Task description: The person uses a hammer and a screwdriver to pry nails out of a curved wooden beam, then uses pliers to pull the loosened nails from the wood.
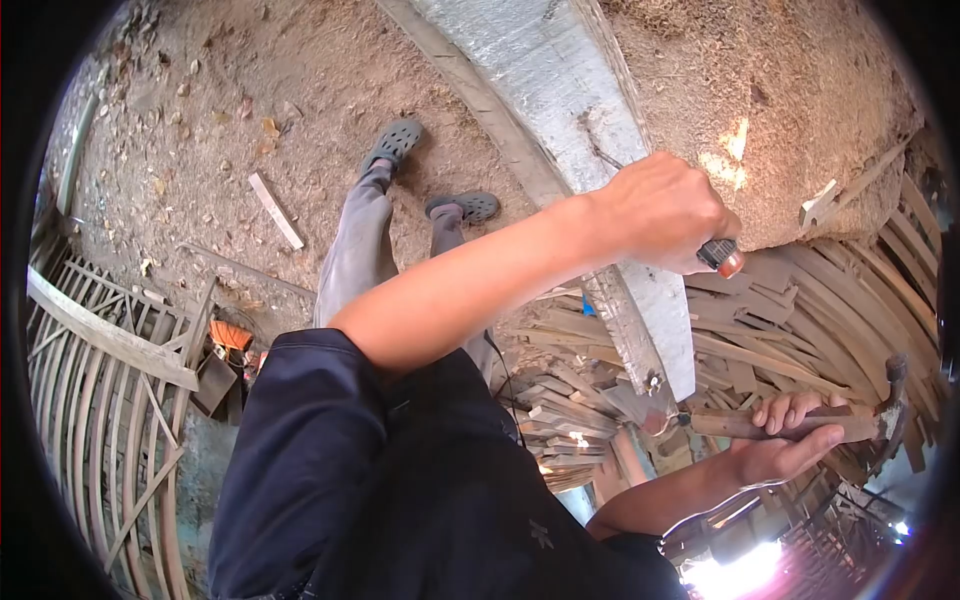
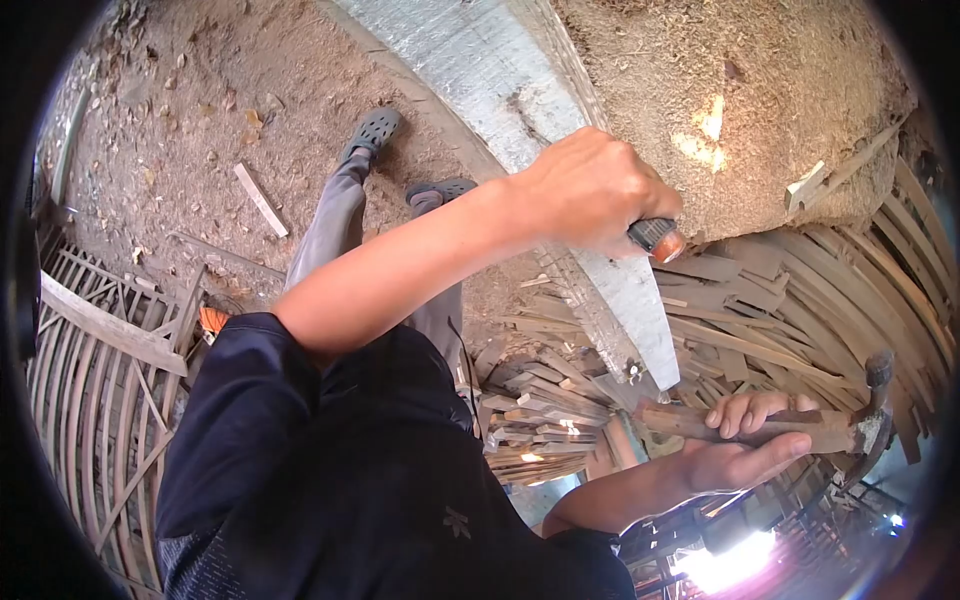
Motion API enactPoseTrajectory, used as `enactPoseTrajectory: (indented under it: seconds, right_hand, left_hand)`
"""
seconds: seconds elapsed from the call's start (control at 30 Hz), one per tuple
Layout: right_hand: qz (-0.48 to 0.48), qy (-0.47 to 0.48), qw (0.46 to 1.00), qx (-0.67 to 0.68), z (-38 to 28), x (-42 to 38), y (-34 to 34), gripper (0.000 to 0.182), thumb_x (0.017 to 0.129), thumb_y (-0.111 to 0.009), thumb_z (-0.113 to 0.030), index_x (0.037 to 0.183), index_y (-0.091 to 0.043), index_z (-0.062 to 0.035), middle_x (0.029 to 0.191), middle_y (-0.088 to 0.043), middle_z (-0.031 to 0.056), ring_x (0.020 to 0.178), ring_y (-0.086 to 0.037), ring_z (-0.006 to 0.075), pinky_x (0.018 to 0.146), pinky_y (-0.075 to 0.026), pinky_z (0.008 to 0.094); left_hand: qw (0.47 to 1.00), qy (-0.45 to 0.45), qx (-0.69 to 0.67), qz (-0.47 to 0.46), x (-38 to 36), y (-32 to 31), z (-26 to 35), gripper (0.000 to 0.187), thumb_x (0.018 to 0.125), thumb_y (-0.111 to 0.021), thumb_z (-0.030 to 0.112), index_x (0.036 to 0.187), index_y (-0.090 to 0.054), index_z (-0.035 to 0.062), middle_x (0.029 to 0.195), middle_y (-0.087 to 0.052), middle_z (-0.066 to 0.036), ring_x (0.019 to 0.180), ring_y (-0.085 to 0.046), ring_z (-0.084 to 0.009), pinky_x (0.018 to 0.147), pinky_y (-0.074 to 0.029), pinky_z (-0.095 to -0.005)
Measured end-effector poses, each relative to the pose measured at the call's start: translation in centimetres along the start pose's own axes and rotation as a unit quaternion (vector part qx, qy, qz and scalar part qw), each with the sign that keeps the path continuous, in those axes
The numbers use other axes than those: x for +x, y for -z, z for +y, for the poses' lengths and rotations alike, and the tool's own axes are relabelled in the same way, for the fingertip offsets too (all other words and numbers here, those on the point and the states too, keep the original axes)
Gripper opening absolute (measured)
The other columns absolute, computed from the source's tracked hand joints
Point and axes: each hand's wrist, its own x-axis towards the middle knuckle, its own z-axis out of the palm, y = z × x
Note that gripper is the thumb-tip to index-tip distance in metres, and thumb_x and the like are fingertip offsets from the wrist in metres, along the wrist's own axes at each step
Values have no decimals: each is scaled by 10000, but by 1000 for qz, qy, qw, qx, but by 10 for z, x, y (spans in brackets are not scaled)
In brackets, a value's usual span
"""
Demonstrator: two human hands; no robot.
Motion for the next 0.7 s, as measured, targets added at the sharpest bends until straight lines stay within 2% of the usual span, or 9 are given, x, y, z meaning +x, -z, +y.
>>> enactPoseTrajectory:
  seconds: [0.17, 0.23, 0.33, 0.47, 0.57, 0.63, 0.7]
  right_hand:
    - [-2, 0, 1000, -13, 1, -2, -3, 480, 1063, -411, -479, 1233, -453, -32, 680, -419, 28, 460, -367, 70, 387, -333, 188]
    - [-11, -8, 1000, -20, 3, -3, -4, 488, 1065, -398, -477, 1237, -443, -23, 674, -422, 34, 459, -369, 75, 387, -337, 194]
    - [-13, -20, 999, -23, 4, -5, -6, 484, 1070, -382, -467, 1239, -438, -17, 672, -425, 39, 460, -367, 79, 388, -340, 201]
    - [-18, -23, 999, -19, 7, -6, -6, 479, 1073, -377, -458, 1240, -434, -12, 674, -429, 42, 460, -365, 82, 390, -342, 204]
    - [-15, -26, 999, -22, 10, -7, -5, 476, 1075, -373, -455, 1237, -435, -11, 674, -425, 43, 462, -360, 81, 390, -338, 205]
    - [-33, -36, 999, 5, 12, -7, -1, 446, 1064, -435, -430, 1251, -469, -26, 732, -452, 38, 499, -368, 83, 419, -337, 209]
    - [-20, -34, 999, -8, 11, -7, -5, 464, 1069, -405, -445, 1244, -452, -18, 704, -437, 40, 483, -363, 80, 404, -334, 208]
  left_hand:
    - [1000, 6, -13, 12, 0, -5, -4, 129, 745, -766, 201, 729, -666, 121, 557, -618, -71, 529, -634, -259, 475, -495, -404]
    - [999, 7, 18, -38, 1, -3, -2, 154, 743, -774, 226, 741, -666, 116, 574, -630, -78, 552, -648, -273, 488, -504, -411]
    - [998, -25, 35, -45, -1, -4, -1, 189, 759, -771, 266, 751, -664, 110, 574, -628, -87, 556, -648, -293, 495, -508, -419]
    - [997, -20, 31, -73, -1, -6, -2, 219, 776, -762, 302, 758, -663, 107, 569, -625, -93, 555, -641, -315, 498, -509, -429]
    - [999, -25, 20, -32, -1, -5, -2, 249, 797, -747, 338, 749, -663, 108, 557, -615, -99, 545, -635, -318, 487, -501, -430]
    - [1000, -15, 14, -16, 0, -2, -1, 288, 825, -720, 372, 729, -664, 106, 537, -599, -106, 520, -622, -319, 467, -481, -430]
    - [1000, -19, 3, 10, 1, -2, -3, 306, 837, -710, 377, 708, -661, 104, 521, -584, -108, 500, -608, -316, 455, -469, -430]
